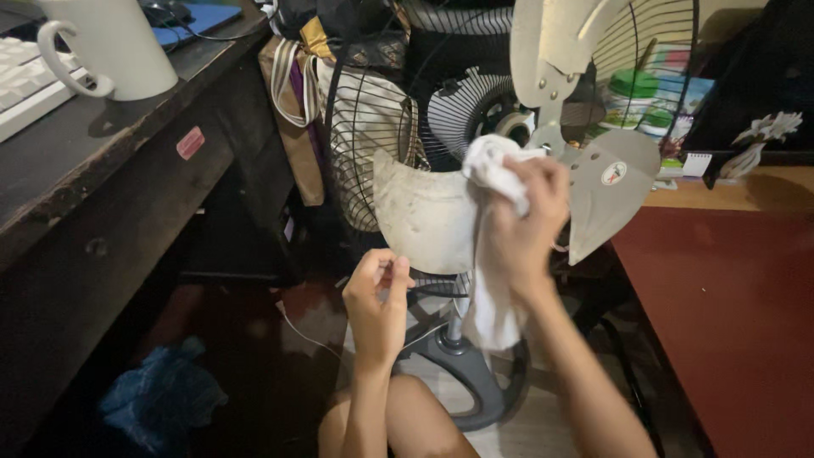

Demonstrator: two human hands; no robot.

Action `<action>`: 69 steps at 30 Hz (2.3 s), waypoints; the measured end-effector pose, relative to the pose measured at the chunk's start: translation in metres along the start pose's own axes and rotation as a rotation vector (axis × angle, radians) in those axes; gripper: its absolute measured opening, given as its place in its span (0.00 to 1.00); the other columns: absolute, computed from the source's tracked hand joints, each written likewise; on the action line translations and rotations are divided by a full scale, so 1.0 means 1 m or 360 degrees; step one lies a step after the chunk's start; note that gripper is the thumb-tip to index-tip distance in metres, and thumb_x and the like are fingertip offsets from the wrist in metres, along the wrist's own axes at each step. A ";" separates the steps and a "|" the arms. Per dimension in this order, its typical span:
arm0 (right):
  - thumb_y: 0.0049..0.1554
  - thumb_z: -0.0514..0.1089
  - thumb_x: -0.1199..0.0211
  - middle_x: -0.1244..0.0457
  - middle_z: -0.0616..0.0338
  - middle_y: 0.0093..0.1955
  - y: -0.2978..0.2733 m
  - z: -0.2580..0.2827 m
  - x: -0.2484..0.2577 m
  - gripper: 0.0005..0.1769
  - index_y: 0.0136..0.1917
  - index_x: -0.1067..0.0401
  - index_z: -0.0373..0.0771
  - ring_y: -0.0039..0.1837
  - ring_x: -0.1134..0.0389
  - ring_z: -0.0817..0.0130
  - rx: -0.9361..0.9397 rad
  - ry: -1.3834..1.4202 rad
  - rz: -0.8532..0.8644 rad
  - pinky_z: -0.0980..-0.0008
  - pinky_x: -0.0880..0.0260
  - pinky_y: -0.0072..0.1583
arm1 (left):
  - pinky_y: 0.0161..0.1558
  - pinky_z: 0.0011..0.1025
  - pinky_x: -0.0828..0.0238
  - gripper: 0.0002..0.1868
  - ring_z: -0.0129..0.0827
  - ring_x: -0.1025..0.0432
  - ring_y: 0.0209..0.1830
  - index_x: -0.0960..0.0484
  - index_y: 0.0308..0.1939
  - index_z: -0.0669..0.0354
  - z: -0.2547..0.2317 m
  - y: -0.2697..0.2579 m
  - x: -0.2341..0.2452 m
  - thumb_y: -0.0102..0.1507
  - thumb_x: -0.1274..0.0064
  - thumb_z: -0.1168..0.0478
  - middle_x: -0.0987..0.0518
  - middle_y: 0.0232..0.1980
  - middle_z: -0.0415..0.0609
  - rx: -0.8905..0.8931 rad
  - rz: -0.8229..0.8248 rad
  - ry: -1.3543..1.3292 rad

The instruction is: The person cleans a standing fan by first brushing dust off the blades and then wiping them with a white cloth. The task is performed while seated on the floor in a cluttered room.

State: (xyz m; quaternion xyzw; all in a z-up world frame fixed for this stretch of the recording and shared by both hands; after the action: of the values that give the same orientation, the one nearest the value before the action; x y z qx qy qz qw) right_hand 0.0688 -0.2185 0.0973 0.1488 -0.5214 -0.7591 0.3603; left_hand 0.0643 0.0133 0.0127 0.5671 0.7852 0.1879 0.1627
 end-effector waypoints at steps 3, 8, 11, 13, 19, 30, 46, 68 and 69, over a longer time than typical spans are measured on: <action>0.44 0.32 0.38 0.35 0.48 0.53 -0.017 0.016 -0.020 0.22 0.54 0.25 0.32 0.58 0.33 0.52 0.0125 0.0139 0.0184 0.60 0.33 0.61 | 0.33 0.24 0.28 0.07 0.25 0.23 0.27 0.23 0.37 0.66 0.002 0.002 0.005 0.66 0.46 0.63 0.20 0.31 0.45 0.0026 -0.0031 0.0097; 0.47 0.33 0.36 0.33 0.51 0.53 -0.020 0.014 -0.023 0.17 0.52 0.25 0.36 0.56 0.29 0.56 0.0033 0.0429 0.0334 0.63 0.30 0.60 | 0.35 0.24 0.28 0.06 0.25 0.23 0.29 0.23 0.38 0.65 -0.001 0.002 0.006 0.66 0.47 0.65 0.20 0.30 0.45 -0.0071 -0.0018 0.0034; 0.51 0.29 0.39 0.34 0.50 0.54 -0.011 0.010 -0.006 0.17 0.54 0.24 0.36 0.58 0.30 0.55 -0.0056 0.0169 -0.0016 0.64 0.32 0.64 | 0.34 0.24 0.28 0.06 0.25 0.23 0.29 0.23 0.37 0.65 -0.002 -0.006 0.001 0.66 0.46 0.65 0.21 0.30 0.46 -0.0105 -0.0023 0.0108; 0.47 0.28 0.40 0.34 0.50 0.55 -0.011 0.022 -0.009 0.22 0.56 0.25 0.34 0.60 0.31 0.53 0.0018 0.0115 -0.0031 0.62 0.33 0.66 | 0.33 0.24 0.29 0.06 0.25 0.23 0.28 0.23 0.36 0.65 0.000 -0.005 0.001 0.66 0.45 0.65 0.21 0.30 0.46 -0.0101 -0.0028 0.0112; 0.45 0.34 0.32 0.33 0.53 0.52 -0.027 0.032 -0.030 0.17 0.50 0.24 0.38 0.56 0.29 0.56 0.0052 0.0455 0.0466 0.63 0.31 0.61 | 0.33 0.25 0.28 0.03 0.25 0.23 0.29 0.23 0.39 0.65 -0.003 -0.001 0.006 0.65 0.47 0.66 0.20 0.32 0.46 -0.0193 -0.0040 0.0066; 0.45 0.33 0.35 0.35 0.50 0.53 -0.020 0.048 -0.042 0.16 0.49 0.25 0.34 0.58 0.32 0.56 0.0141 0.0837 0.0550 0.62 0.33 0.61 | 0.35 0.28 0.31 0.07 0.30 0.27 0.31 0.22 0.42 0.67 -0.016 -0.005 0.008 0.63 0.44 0.67 0.21 0.35 0.49 -0.0372 -0.0108 0.0279; 0.49 0.29 0.37 0.33 0.52 0.51 -0.011 0.036 -0.026 0.18 0.54 0.23 0.37 0.57 0.31 0.56 0.0129 0.0288 0.0064 0.63 0.31 0.63 | 0.33 0.26 0.31 0.05 0.27 0.27 0.28 0.23 0.37 0.66 -0.005 -0.001 -0.001 0.65 0.45 0.67 0.23 0.31 0.47 -0.0096 0.0001 0.0045; 0.51 0.31 0.39 0.34 0.53 0.54 -0.032 -0.028 0.015 0.15 0.52 0.25 0.35 0.57 0.31 0.57 -0.0080 0.0263 0.0184 0.62 0.31 0.61 | 0.30 0.24 0.31 0.08 0.24 0.25 0.25 0.27 0.36 0.65 0.011 -0.005 -0.002 0.68 0.46 0.65 0.23 0.29 0.44 -0.0035 0.0005 -0.0059; 0.52 0.30 0.38 0.34 0.53 0.55 -0.031 -0.028 0.019 0.14 0.53 0.24 0.35 0.58 0.31 0.57 -0.0054 0.0125 0.0121 0.62 0.31 0.62 | 0.29 0.24 0.31 0.08 0.24 0.25 0.25 0.27 0.37 0.65 0.011 -0.005 -0.003 0.68 0.46 0.65 0.23 0.29 0.44 -0.0038 0.0007 -0.0082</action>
State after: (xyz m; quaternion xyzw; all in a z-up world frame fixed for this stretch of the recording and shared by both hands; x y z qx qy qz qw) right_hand 0.0602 -0.2444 0.0608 0.1524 -0.4992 -0.7471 0.4116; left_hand 0.0666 0.0102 0.0007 0.5715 0.7772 0.1830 0.1893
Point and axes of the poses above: each hand's wrist, its own y-axis towards the middle knuckle, its own x-axis out of the back of the hand, z = x × y, the point moved 10 cm from there along y, towards the middle knuckle
